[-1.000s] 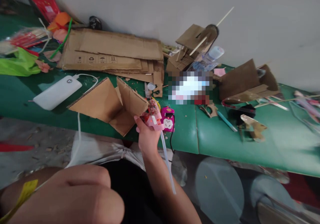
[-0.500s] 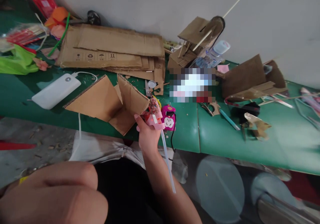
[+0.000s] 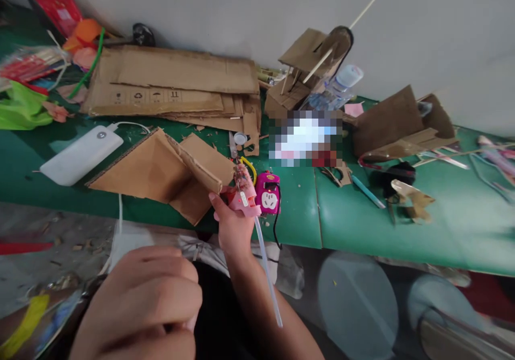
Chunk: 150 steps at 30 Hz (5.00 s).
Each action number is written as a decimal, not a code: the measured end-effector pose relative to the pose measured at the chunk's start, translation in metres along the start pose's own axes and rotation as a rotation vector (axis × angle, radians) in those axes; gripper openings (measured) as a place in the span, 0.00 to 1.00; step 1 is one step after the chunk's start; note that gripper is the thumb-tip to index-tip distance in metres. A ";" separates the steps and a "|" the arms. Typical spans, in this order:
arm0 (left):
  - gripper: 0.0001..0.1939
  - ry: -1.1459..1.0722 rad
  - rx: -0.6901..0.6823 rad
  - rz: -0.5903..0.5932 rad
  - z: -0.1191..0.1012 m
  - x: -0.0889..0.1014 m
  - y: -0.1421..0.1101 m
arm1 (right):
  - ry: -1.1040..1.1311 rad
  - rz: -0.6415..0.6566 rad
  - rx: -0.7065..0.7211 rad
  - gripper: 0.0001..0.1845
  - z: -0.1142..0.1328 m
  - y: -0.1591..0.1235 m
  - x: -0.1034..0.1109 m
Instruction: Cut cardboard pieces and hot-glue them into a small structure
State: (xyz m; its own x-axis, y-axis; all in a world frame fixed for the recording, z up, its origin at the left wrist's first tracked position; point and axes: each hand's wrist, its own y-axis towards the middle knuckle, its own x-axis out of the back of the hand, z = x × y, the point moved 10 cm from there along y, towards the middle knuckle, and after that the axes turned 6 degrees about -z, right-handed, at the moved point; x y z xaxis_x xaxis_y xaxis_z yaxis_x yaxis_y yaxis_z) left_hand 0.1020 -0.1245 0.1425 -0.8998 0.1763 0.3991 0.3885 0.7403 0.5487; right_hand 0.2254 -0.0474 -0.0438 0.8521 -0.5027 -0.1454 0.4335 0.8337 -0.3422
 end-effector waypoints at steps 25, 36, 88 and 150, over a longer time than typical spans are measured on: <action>0.17 0.679 -0.003 -0.073 0.118 0.004 -0.089 | 0.154 -0.025 0.118 0.27 0.053 0.016 0.027; 0.13 0.675 -0.011 -0.119 0.117 0.004 -0.073 | -0.019 0.113 0.092 0.23 0.051 0.048 -0.002; 0.48 0.889 0.428 -0.172 0.177 0.076 -0.077 | -0.010 0.095 0.002 0.26 0.015 0.047 -0.022; 0.42 -0.159 0.200 -0.548 0.166 0.137 -0.027 | 0.107 0.367 -0.012 0.21 0.046 -0.021 -0.049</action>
State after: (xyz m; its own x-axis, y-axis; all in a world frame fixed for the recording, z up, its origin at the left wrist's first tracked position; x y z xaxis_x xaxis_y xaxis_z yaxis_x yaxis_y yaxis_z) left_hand -0.0647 -0.0127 0.0609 -0.9830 -0.1819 -0.0253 -0.1709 0.8559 0.4882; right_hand 0.1881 -0.0298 0.0138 0.9144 -0.1923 -0.3563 0.1005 0.9603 -0.2603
